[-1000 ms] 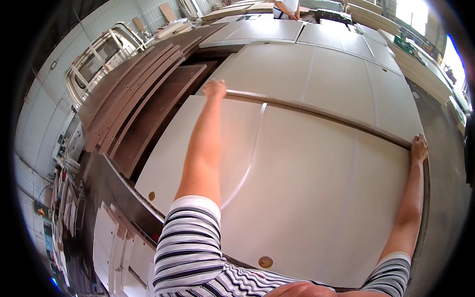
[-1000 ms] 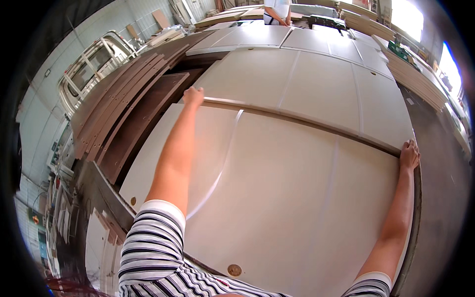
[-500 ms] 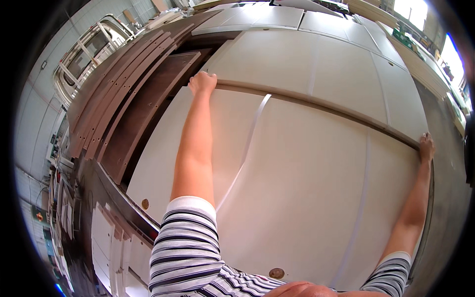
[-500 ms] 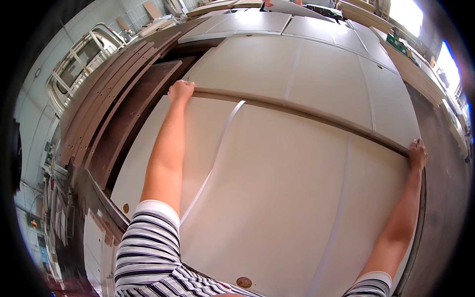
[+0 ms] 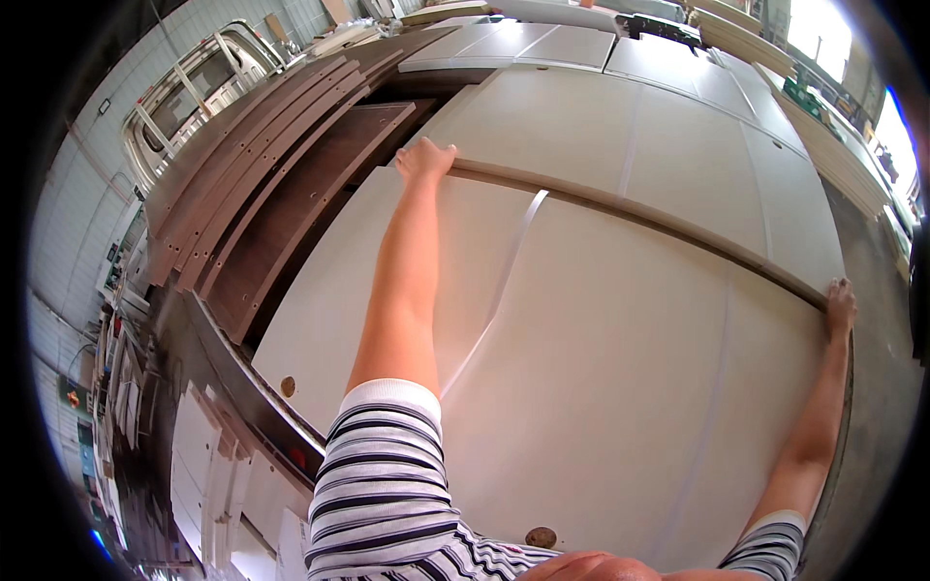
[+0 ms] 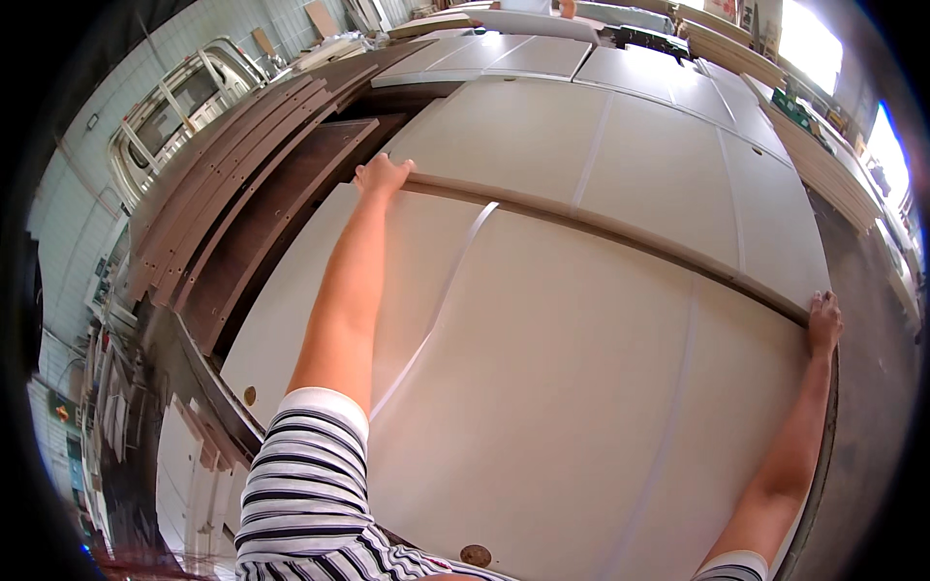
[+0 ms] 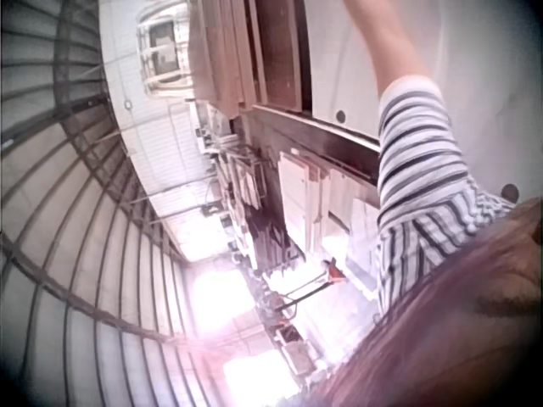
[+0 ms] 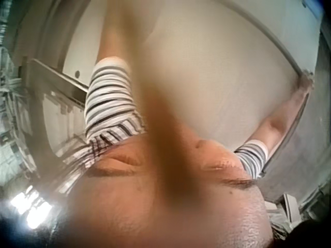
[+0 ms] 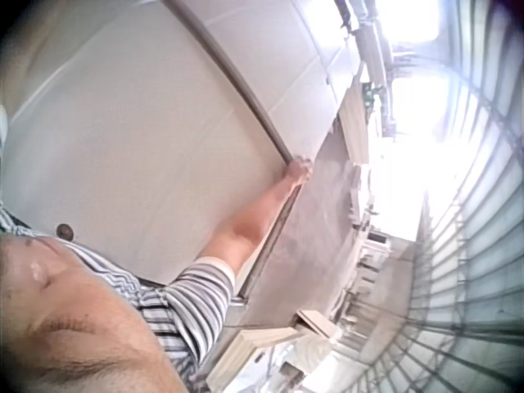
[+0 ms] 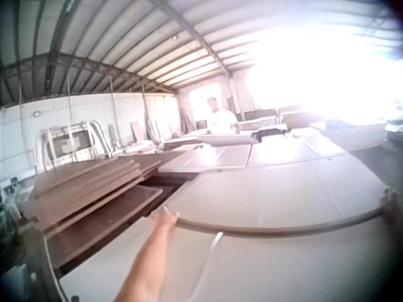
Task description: The person picks up white boards and brown boards from a stack on a pallet jack and places them onto a truck bed, organizing them side-by-side in rows.
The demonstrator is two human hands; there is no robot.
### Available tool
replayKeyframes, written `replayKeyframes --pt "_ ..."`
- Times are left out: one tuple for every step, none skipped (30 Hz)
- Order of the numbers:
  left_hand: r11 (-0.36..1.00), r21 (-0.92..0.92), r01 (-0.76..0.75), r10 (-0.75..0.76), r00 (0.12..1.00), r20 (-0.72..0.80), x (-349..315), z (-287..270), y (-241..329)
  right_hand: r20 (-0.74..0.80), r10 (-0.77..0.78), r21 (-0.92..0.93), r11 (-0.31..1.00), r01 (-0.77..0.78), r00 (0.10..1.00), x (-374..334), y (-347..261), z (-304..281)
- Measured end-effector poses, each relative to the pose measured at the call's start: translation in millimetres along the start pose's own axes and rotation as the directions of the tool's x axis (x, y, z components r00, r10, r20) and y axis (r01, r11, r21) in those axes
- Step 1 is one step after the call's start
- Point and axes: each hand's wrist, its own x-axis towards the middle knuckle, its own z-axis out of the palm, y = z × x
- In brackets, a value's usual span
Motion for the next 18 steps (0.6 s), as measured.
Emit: replayKeyframes --pt "1.000 0.006 0.007 -0.007 1.000 0.001 3 -2 -6 0.035 0.047 0.007 0.999 -0.048 0.998 -3 -15 -5" --pt "1.000 0.000 -0.018 0.018 1.000 -0.022 7 -3 -12 0.071 0.094 0.011 0.995 -0.095 0.993 -7 -30 -9" --pt "0.999 -0.010 -0.041 0.041 0.998 -0.041 9 -3 -16 0.076 0.085 0.006 0.996 -0.085 0.993 -12 -37 -20" --pt "1.000 -0.006 -0.029 0.028 0.999 -0.037 13 -4 -21 0.053 0.101 0.055 0.993 -0.104 0.993 -19 -43 -27" --pt "0.998 -0.051 -0.027 0.026 1.000 -0.016 18 -4 -27 0.033 0.119 0.106 0.987 -0.122 0.992 -25 -45 -29" --pt "0.993 -0.110 -0.032 0.032 0.999 0.003 22 -4 -27 0.028 0.113 0.102 0.988 -0.115 0.993 -21 -35 -29" --pt "0.995 -0.100 -0.023 0.023 1.000 0.005 26 0 -27 0.034 0.133 0.085 0.987 -0.135 0.991 -10 -9 -21" --pt "0.994 -0.109 -0.024 0.025 1.000 0.006 28 4 -27 0.045 0.154 0.070 0.985 -0.157 0.987 -1 10 -14" --pt "0.995 -0.104 0.003 -0.005 1.000 -0.022 29 8 -30 0.049 0.156 0.067 0.985 -0.159 0.987 -2 22 -10" --pt "0.994 -0.105 0.034 -0.039 0.998 -0.050 27 11 -30 0.006 0.157 0.073 0.985 -0.157 0.988 2 31 -11" --pt "0.994 -0.107 0.036 -0.041 0.998 -0.047 27 13 -29 -0.038 0.158 0.078 0.985 -0.155 0.987 6 39 -10" --pt "0.994 -0.103 0.027 -0.034 0.997 -0.063 29 12 -29 -0.030 0.158 0.083 0.984 -0.155 0.987 5 34 -8" --pt "0.995 -0.095 0.017 -0.024 0.997 -0.078 30 11 -32 -0.036 0.113 0.096 0.989 -0.109 0.993 0 23 -7" --pt "0.997 -0.078 0.018 -0.024 0.997 -0.075 29 9 -37 -0.038 0.068 0.106 0.992 -0.064 0.997 -9 7 -10" --pt "0.996 -0.086 0.020 -0.026 0.998 -0.062 28 5 -40 -0.028 0.072 0.111 0.991 -0.069 0.997 -14 -11 -15" --pt "0.995 -0.098 0.025 -0.031 0.998 -0.056 29 1 -43 0.029 0.100 0.047 0.994 -0.102 0.995 -14 -33 -19" --pt "0.996 -0.089 0.026 -0.032 0.997 -0.064 29 -2 -45 0.083 0.130 -0.017 0.992 -0.129 0.988 -15 -47 -17" --pt "0.992 -0.128 0.016 -0.020 0.999 -0.032 26 -1 -40 0.076 0.126 -0.015 0.992 -0.125 0.989 -10 -40 -16"
